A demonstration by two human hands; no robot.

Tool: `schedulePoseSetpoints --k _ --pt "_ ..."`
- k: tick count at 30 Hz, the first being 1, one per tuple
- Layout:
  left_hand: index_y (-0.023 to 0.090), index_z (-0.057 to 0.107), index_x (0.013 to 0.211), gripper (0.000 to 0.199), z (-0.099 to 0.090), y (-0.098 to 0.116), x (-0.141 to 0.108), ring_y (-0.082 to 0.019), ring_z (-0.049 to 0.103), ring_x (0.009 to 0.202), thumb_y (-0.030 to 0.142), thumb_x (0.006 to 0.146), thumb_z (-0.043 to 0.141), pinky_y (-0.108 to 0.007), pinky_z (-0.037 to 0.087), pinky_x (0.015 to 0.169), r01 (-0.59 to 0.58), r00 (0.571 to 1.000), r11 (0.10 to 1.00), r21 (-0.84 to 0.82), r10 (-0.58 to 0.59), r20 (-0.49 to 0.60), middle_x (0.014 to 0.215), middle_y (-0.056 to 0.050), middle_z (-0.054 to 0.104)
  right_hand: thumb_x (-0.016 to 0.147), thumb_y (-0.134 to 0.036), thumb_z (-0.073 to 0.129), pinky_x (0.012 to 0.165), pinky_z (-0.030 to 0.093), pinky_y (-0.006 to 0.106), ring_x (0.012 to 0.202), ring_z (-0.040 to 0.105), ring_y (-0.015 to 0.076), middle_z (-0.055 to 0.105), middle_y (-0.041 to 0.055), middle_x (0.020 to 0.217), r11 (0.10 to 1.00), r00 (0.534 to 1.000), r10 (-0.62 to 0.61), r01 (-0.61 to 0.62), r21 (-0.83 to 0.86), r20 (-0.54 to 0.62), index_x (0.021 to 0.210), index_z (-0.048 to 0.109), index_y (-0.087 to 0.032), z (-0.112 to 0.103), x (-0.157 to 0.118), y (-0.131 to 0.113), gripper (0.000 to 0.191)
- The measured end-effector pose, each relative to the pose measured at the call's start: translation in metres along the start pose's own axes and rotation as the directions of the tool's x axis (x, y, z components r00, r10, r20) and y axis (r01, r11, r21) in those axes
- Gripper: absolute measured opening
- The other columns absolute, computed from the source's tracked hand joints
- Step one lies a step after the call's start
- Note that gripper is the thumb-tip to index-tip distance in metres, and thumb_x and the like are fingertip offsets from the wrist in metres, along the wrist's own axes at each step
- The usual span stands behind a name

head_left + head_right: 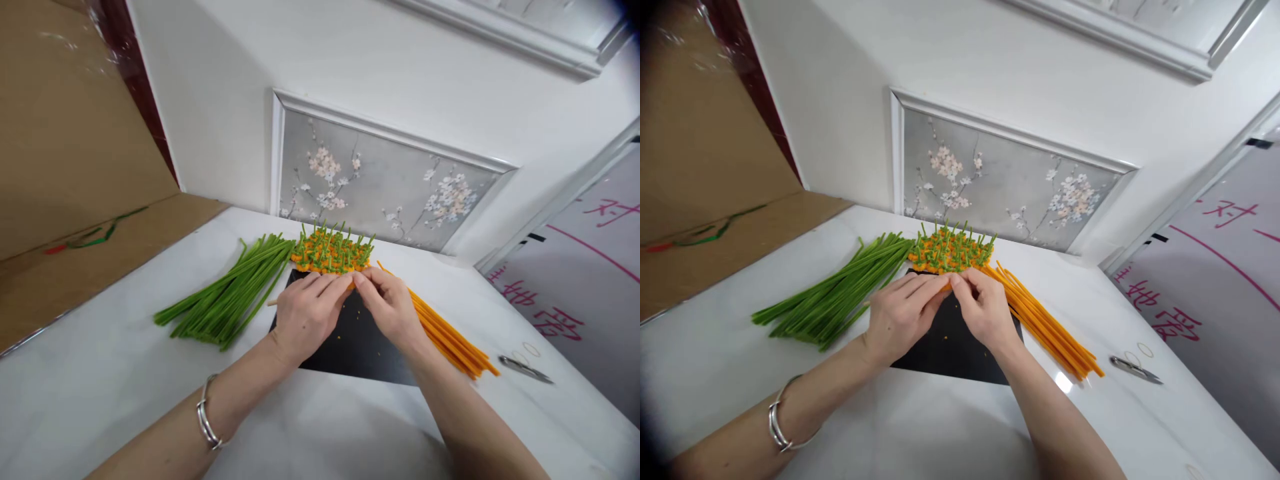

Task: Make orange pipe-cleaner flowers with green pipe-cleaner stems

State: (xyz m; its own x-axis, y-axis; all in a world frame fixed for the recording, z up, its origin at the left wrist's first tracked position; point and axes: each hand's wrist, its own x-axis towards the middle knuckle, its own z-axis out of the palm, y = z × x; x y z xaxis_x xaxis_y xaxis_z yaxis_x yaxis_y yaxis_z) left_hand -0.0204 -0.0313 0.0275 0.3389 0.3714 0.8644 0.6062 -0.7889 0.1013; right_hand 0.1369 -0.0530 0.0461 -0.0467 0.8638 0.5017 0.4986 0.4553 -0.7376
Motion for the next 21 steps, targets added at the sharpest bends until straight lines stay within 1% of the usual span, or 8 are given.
schedulePoseSetpoints --k 2,4,6,8,10,13,16,21 --pt "0.018 0.065 0.107 0.021 -0.001 0.002 0.003 -0.019 0.066 0.087 0.023 0.089 0.055 -0.03 0.05 0.079 0.091 0.995 0.987 -0.128 -0.086 0.049 0.098 -0.005 0.073 0.093 -0.037 0.046 0.05 0.03 0.022 0.053 0.037 0.0097 0.042 -0.0041 0.059 0.999 0.999 -0.038 0.039 -0.017 0.02 0.07 0.051 -0.018 -0.004 -0.001 0.0 0.03" --pt "0.019 0.064 0.108 0.022 -0.005 0.002 0.007 -0.016 0.066 0.083 0.023 0.09 0.052 -0.026 0.049 0.073 0.224 0.965 0.929 -0.293 -0.171 0.198 0.098 -0.004 0.072 0.093 -0.032 0.046 0.053 0.033 0.022 0.057 0.041 0.0102 0.048 -0.0026 0.064 0.991 0.989 -0.104 0.111 -0.069 0.102 0.075 0.055 -0.018 -0.01 0.0 0.001 0.025" --pt "0.018 0.066 0.093 0.019 -0.009 0.001 0.012 -0.012 0.062 0.066 0.022 0.091 0.048 -0.023 0.045 0.061 0.34 0.895 0.855 -0.391 -0.166 0.414 0.08 0.0 0.07 0.093 -0.028 0.046 0.056 0.035 0.022 0.06 0.044 0.0106 0.052 -0.0016 0.068 0.976 0.971 -0.159 0.182 -0.122 0.18 0.079 0.057 -0.018 -0.016 0.001 0.003 0.02" --pt "0.016 0.063 0.075 0.025 -0.012 0.0 0.015 -0.01 0.055 0.056 0.023 0.091 0.046 -0.022 0.04 0.054 0.442 0.833 0.8 -0.406 -0.198 0.516 0.066 0.002 0.064 0.093 -0.027 0.045 0.057 0.035 0.022 0.06 0.046 0.0108 0.053 -0.0015 0.068 0.961 0.959 -0.186 0.223 -0.164 0.214 0.082 0.057 -0.018 -0.019 0.002 0.005 0.019" --pt "0.015 0.06 0.069 0.028 -0.013 -0.001 0.016 -0.01 0.052 0.056 0.025 0.091 0.046 -0.022 0.037 0.054 0.501 0.808 0.761 -0.412 -0.24 0.538 0.063 0.002 0.061 0.093 -0.027 0.045 0.057 0.036 0.022 0.058 0.047 0.011 0.054 -0.0017 0.066 0.954 0.954 -0.186 0.232 -0.189 0.236 0.086 0.057 -0.019 -0.021 0.004 0.006 0.017" --pt "0.015 0.06 0.07 0.028 -0.012 -0.002 0.016 -0.01 0.051 0.06 0.028 0.09 0.046 -0.022 0.036 0.056 0.538 0.802 0.709 -0.457 -0.263 0.537 0.066 0.001 0.059 0.092 -0.026 0.048 0.057 0.038 0.022 0.058 0.05 0.0113 0.056 -0.0022 0.066 0.956 0.945 -0.167 0.225 -0.187 0.281 0.093 0.056 -0.019 -0.024 0.005 0.005 0.01" --pt "0.015 0.057 0.063 0.032 -0.011 -0.002 0.017 -0.009 0.045 0.055 0.029 0.09 0.046 -0.022 0.033 0.054 0.584 0.775 0.653 -0.482 -0.269 0.572 0.059 0.003 0.052 0.092 -0.023 0.046 0.06 0.04 0.022 0.061 0.052 0.0121 0.057 -0.0019 0.069 0.96 0.932 -0.152 0.218 -0.175 0.327 0.098 0.053 -0.02 -0.027 0.006 0.004 0.01" --pt "0.014 0.056 0.062 0.035 -0.012 -0.003 0.019 -0.008 0.036 0.05 0.032 0.09 0.045 -0.022 0.027 0.048 0.643 0.727 0.568 -0.514 -0.24 0.644 0.055 0.004 0.044 0.095 -0.023 0.039 0.059 0.041 0.022 0.059 0.053 0.0113 0.055 -0.0026 0.066 0.961 0.926 -0.141 0.213 -0.176 0.35 0.093 0.052 -0.02 -0.028 0.007 0.004 0.013"
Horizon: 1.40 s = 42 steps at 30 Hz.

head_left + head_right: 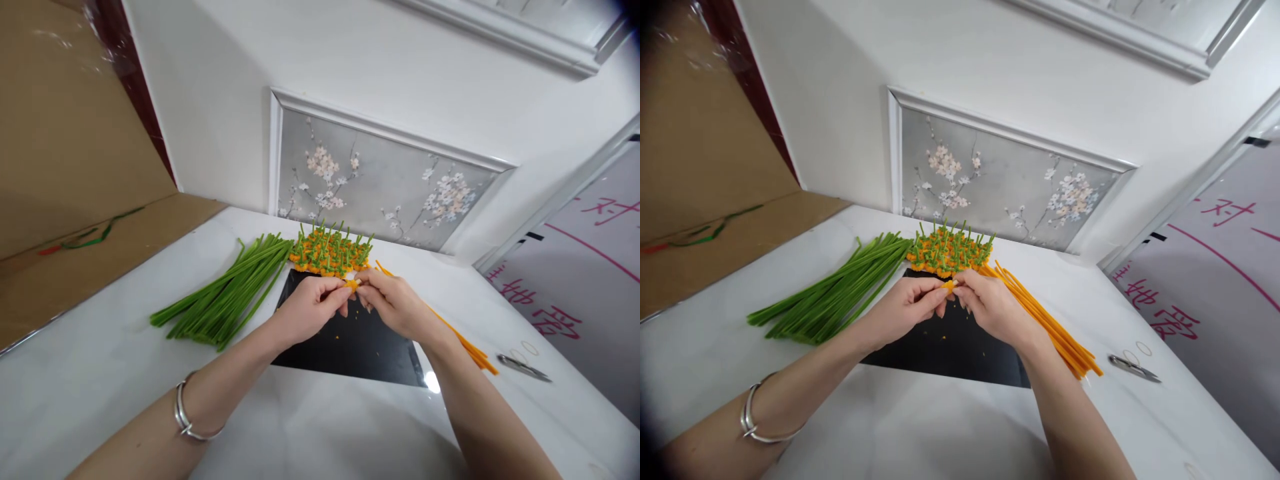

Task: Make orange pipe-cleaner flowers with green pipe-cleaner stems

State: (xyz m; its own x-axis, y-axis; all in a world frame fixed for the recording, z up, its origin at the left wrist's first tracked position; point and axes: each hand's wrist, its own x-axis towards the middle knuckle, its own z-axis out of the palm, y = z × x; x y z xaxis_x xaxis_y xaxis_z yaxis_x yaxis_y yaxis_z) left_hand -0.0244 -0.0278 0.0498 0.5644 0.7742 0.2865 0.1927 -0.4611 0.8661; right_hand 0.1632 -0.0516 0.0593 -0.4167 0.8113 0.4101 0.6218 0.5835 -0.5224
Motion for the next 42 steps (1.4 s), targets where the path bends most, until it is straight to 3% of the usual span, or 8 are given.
schedulePoseSetpoints --k 4,11,22,28,31,34,38,42 --pt "0.014 0.054 0.062 0.036 0.001 0.001 0.0 -0.008 0.036 0.05 0.033 0.091 0.044 -0.022 0.027 0.049 -0.009 1.0 0.999 -0.038 0.009 0.02 0.057 0.004 0.045 0.096 -0.025 0.038 0.059 0.04 0.022 0.057 0.051 0.0106 0.053 -0.0036 0.062 1.0 0.999 -0.007 0.007 0.008 -0.031 0.085 0.051 -0.021 0.002 0.002 0.0 0.017" --pt "0.015 0.053 0.063 0.032 0.004 -0.005 0.0 -0.009 0.043 0.056 0.031 0.09 0.046 -0.022 0.031 0.054 -0.092 0.993 0.992 0.087 0.098 -0.07 0.06 0.003 0.049 0.097 -0.027 0.035 0.058 0.038 0.022 0.057 0.049 0.0105 0.05 -0.0038 0.063 1.0 0.998 -0.025 0.025 -0.006 -0.064 0.086 0.05 -0.021 0.006 0.001 0.003 0.02" --pt "0.015 0.054 0.063 0.032 0.013 -0.013 -0.001 -0.01 0.044 0.055 0.029 0.091 0.045 -0.023 0.032 0.053 -0.113 0.977 0.98 0.166 0.139 -0.16 0.059 0.002 0.051 0.093 -0.025 0.04 0.058 0.035 0.024 0.056 0.05 0.0132 0.052 -0.0006 0.062 0.944 0.966 -0.101 0.017 -0.331 -0.239 0.077 0.051 -0.02 0.016 -0.002 0.002 0.021" --pt "0.018 0.065 0.081 0.021 0.004 -0.011 -0.002 -0.014 0.057 0.065 0.025 0.09 0.047 -0.024 0.038 0.059 -0.125 0.986 0.922 0.368 0.157 -0.058 0.073 0.0 0.065 0.096 -0.03 0.04 0.055 0.036 0.022 0.056 0.052 0.0118 0.056 -0.0018 0.065 0.977 1.0 -0.001 0.0 -0.213 -0.003 0.081 0.053 -0.021 0.008 0.0 0.005 0.021" --pt "0.021 0.066 0.103 0.021 -0.001 -0.007 -0.002 -0.018 0.063 0.084 0.029 0.086 0.056 -0.027 0.045 0.074 -0.118 0.988 0.931 0.346 0.146 -0.055 0.095 -0.003 0.071 0.094 -0.029 0.043 0.056 0.038 0.022 0.056 0.053 0.0119 0.057 -0.0019 0.063 0.986 1.0 0.003 -0.007 -0.166 -0.023 0.08 0.055 -0.021 0.003 0.0 0.008 0.02" --pt "0.023 0.059 0.12 0.047 -0.011 -0.007 -0.002 -0.02 0.062 0.1 0.036 0.076 0.068 -0.029 0.046 0.087 -0.077 0.994 0.97 0.229 0.092 -0.057 0.114 -0.005 0.068 0.093 -0.028 0.045 0.057 0.041 0.022 0.056 0.054 0.0126 0.059 -0.001 0.064 0.99 0.996 0.029 -0.04 -0.136 -0.08 0.086 0.06 -0.02 -0.006 0.0 0.013 0.019" --pt "0.022 0.064 0.112 0.044 -0.024 -0.012 0.001 -0.018 0.065 0.085 0.04 0.073 0.069 -0.028 0.049 0.075 0.0 1.0 0.976 0.217 0.006 -0.028 0.106 -0.004 0.07 0.092 -0.029 0.048 0.06 0.042 0.024 0.063 0.056 0.0141 0.064 0.0019 0.071 0.988 0.987 0.041 -0.063 -0.139 -0.156 0.088 0.064 -0.019 -0.017 -0.002 0.018 0.02" --pt "0.019 0.07 0.1 0.025 -0.026 -0.015 0.002 -0.015 0.063 0.073 0.031 0.081 0.059 -0.025 0.046 0.068 -0.013 0.997 0.965 0.263 0.033 -0.07 0.088 -0.002 0.073 0.09 -0.03 0.052 0.064 0.044 0.024 0.067 0.059 0.015 0.067 0.0028 0.077 0.988 0.987 0.022 -0.046 -0.147 -0.162 0.087 0.067 -0.019 -0.022 -0.002 0.021 0.019"
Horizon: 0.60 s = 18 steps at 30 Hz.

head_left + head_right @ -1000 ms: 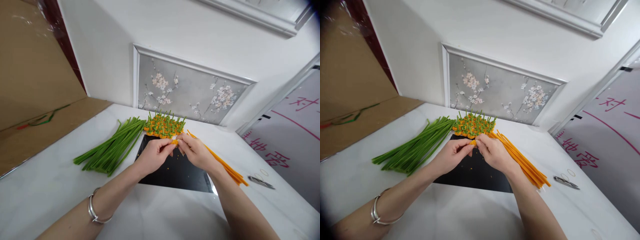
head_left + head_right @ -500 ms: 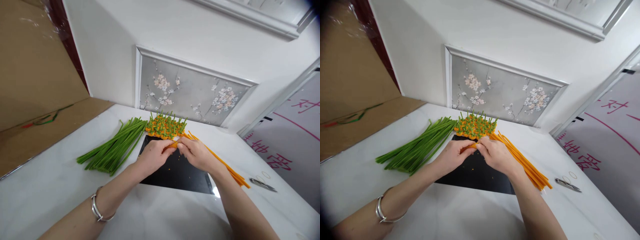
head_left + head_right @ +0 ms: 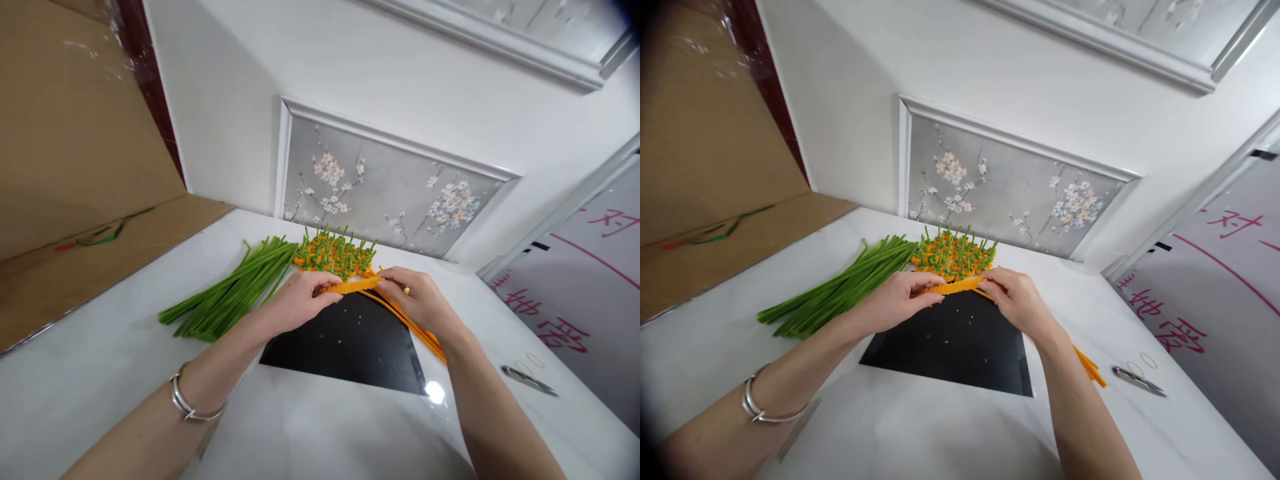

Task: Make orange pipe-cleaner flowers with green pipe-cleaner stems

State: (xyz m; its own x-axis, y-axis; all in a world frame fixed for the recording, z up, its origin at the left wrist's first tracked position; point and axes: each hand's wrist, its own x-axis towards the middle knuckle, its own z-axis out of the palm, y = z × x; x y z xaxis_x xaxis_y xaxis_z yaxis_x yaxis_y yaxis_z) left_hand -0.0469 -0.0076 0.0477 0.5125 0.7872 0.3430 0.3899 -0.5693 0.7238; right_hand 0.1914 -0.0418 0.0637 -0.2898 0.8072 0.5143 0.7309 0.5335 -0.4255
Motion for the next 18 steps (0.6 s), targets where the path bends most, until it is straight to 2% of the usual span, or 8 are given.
schedulePoseSetpoints --k 2,6,11,15,18 --pt "0.019 0.071 0.098 0.023 0.001 0.001 0.0 -0.015 0.063 0.07 0.028 0.081 0.059 -0.024 0.045 0.066 -0.01 0.999 0.998 0.068 0.012 -0.034 0.084 -0.001 0.073 0.089 -0.03 0.053 0.064 0.045 0.024 0.069 0.06 0.015 0.069 0.003 0.08 1.0 0.999 0.005 -0.005 -0.004 0.042 0.087 0.068 -0.019 -0.001 0.0 -0.001 0.018" --pt "0.023 0.072 0.097 0.021 0.004 0.003 -0.001 -0.016 0.065 0.078 0.027 0.081 0.059 -0.024 0.046 0.07 -0.041 0.996 0.99 0.138 0.051 -0.072 0.092 0.0 0.074 0.091 -0.032 0.052 0.063 0.044 0.025 0.066 0.06 0.0148 0.069 0.0033 0.08 0.999 0.995 0.012 -0.009 -0.032 0.103 0.088 0.069 -0.02 -0.002 -0.002 -0.005 0.021" --pt "0.026 0.073 0.099 0.022 0.007 0.008 -0.003 -0.018 0.066 0.077 0.027 0.081 0.06 -0.026 0.046 0.072 -0.044 0.997 0.972 0.232 0.056 -0.044 0.092 0.001 0.075 0.09 -0.03 0.053 0.061 0.042 0.024 0.062 0.057 0.0135 0.065 0.001 0.07 0.993 0.991 -0.043 0.056 -0.101 0.127 0.08 0.067 -0.02 0.007 -0.002 -0.007 0.02" --pt "0.025 0.073 0.097 0.021 0.008 0.01 -0.004 -0.018 0.066 0.079 0.024 0.081 0.059 -0.026 0.046 0.074 -0.058 0.998 0.981 0.184 0.061 -0.012 0.09 0.001 0.075 0.09 -0.029 0.054 0.059 0.041 0.024 0.059 0.057 0.0131 0.064 0.0005 0.069 0.992 0.991 -0.066 0.077 -0.095 0.117 0.08 0.068 -0.021 0.014 -0.003 -0.003 0.018" --pt "0.025 0.07 0.103 0.023 0.009 0.01 -0.004 -0.018 0.066 0.083 0.026 0.082 0.06 -0.027 0.046 0.075 -0.092 0.996 0.984 0.153 0.09 0.019 0.097 -0.001 0.074 0.089 -0.03 0.056 0.062 0.043 0.024 0.062 0.058 0.0134 0.066 0.0006 0.072 0.995 0.992 -0.076 0.082 -0.056 0.103 0.085 0.069 -0.022 0.013 -0.004 -0.005 0.016"
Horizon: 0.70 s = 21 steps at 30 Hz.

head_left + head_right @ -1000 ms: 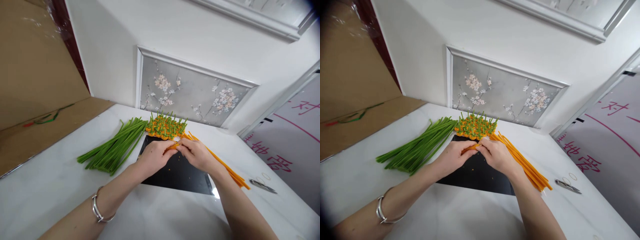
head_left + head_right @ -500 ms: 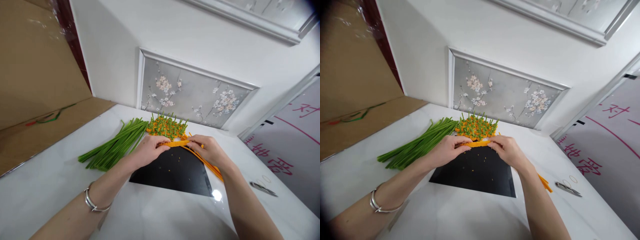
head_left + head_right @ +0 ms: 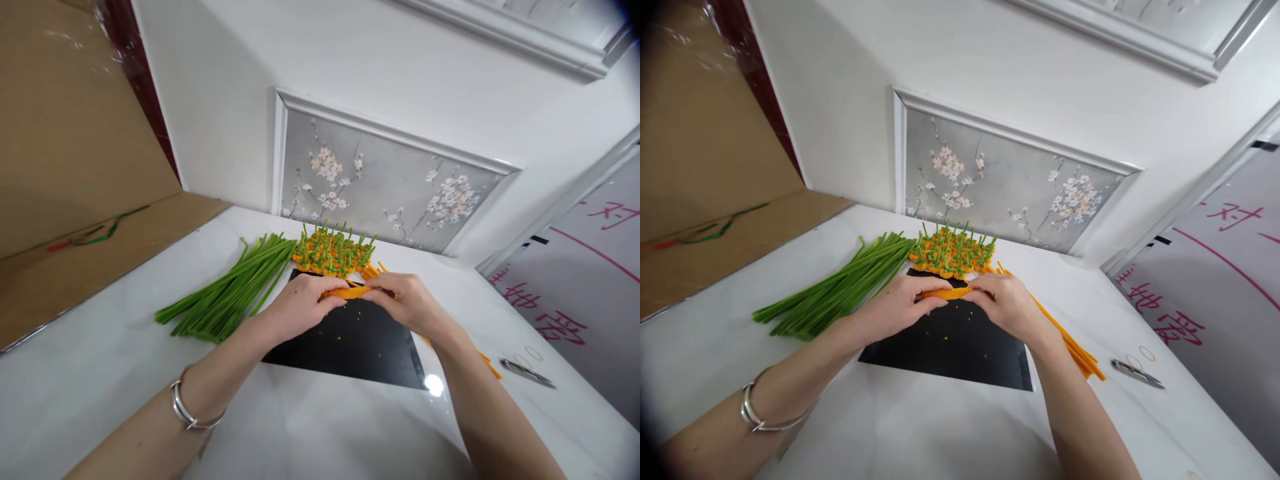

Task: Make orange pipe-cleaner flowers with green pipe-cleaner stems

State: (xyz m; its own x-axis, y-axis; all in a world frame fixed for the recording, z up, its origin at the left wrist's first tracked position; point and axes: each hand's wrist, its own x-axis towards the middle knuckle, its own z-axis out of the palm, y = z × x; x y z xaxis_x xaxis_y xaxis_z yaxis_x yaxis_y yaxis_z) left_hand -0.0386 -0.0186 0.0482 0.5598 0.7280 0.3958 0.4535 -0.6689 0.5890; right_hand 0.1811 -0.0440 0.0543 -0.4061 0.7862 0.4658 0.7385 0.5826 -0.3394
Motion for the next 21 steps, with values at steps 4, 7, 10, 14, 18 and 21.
schedulePoseSetpoints --k 4,7,10,14,18,21 --pt "0.023 0.069 0.103 0.023 0.003 0.001 -0.001 -0.02 0.066 0.083 0.03 0.083 0.061 -0.028 0.046 0.075 -0.018 0.999 0.996 0.089 0.021 -0.029 0.095 -0.003 0.073 0.09 -0.031 0.056 0.066 0.045 0.025 0.067 0.06 0.0142 0.067 0.0015 0.076 0.999 0.999 -0.033 0.033 0.002 -0.029 0.086 0.069 -0.023 -0.004 0.0 -0.008 0.016" --pt "0.022 0.07 0.096 0.017 0.005 0.004 -0.002 -0.018 0.065 0.082 0.026 0.084 0.058 -0.027 0.045 0.073 -0.039 0.996 0.992 0.116 0.048 -0.074 0.092 -0.003 0.073 0.091 -0.032 0.054 0.066 0.045 0.025 0.068 0.061 0.0148 0.068 0.0019 0.076 1.0 0.999 -0.029 0.029 -0.007 -0.027 0.085 0.069 -0.022 -0.005 0.0 -0.014 0.019" --pt "0.023 0.071 0.092 0.017 0.007 0.005 -0.003 -0.017 0.065 0.079 0.024 0.087 0.055 -0.026 0.045 0.071 -0.091 0.988 0.983 0.161 0.109 -0.107 0.089 -0.002 0.073 0.092 -0.033 0.051 0.063 0.043 0.024 0.064 0.06 0.0141 0.066 0.0007 0.071 1.0 1.0 0.001 -0.001 -0.011 -0.002 0.082 0.068 -0.022 -0.007 -0.001 -0.015 0.022" --pt "0.021 0.068 0.094 0.021 0.01 0.004 -0.005 -0.016 0.064 0.075 0.024 0.091 0.048 -0.026 0.043 0.067 -0.187 0.965 0.929 0.32 0.235 -0.116 0.083 -0.002 0.072 0.094 -0.032 0.048 0.058 0.041 0.024 0.061 0.057 0.0136 0.064 0.0002 0.066 1.0 0.999 0.006 -0.005 -0.024 0.04 0.077 0.067 -0.021 -0.009 -0.002 -0.015 0.027" --pt "0.02 0.066 0.096 0.021 0.012 0.003 -0.006 -0.017 0.065 0.078 0.021 0.091 0.046 -0.027 0.043 0.07 -0.22 0.944 0.885 0.411 0.3 -0.14 0.087 -0.003 0.072 0.094 -0.033 0.047 0.058 0.042 0.024 0.06 0.057 0.0139 0.064 0.0006 0.066 0.999 1.0 -0.001 0.001 -0.034 0.027 0.078 0.066 -0.021 -0.01 -0.002 -0.013 0.027" --pt "0.021 0.062 0.109 0.023 0.008 0.005 -0.004 -0.019 0.065 0.087 0.028 0.088 0.056 -0.028 0.044 0.073 -0.142 0.968 0.934 0.327 0.2 -0.154 0.102 -0.003 0.071 0.093 -0.031 0.05 0.065 0.045 0.026 0.067 0.061 0.0156 0.067 0.0034 0.075 0.998 0.997 -0.06 0.057 -0.041 -0.056 0.086 0.068 -0.021 -0.01 -0.002 -0.011 0.021"
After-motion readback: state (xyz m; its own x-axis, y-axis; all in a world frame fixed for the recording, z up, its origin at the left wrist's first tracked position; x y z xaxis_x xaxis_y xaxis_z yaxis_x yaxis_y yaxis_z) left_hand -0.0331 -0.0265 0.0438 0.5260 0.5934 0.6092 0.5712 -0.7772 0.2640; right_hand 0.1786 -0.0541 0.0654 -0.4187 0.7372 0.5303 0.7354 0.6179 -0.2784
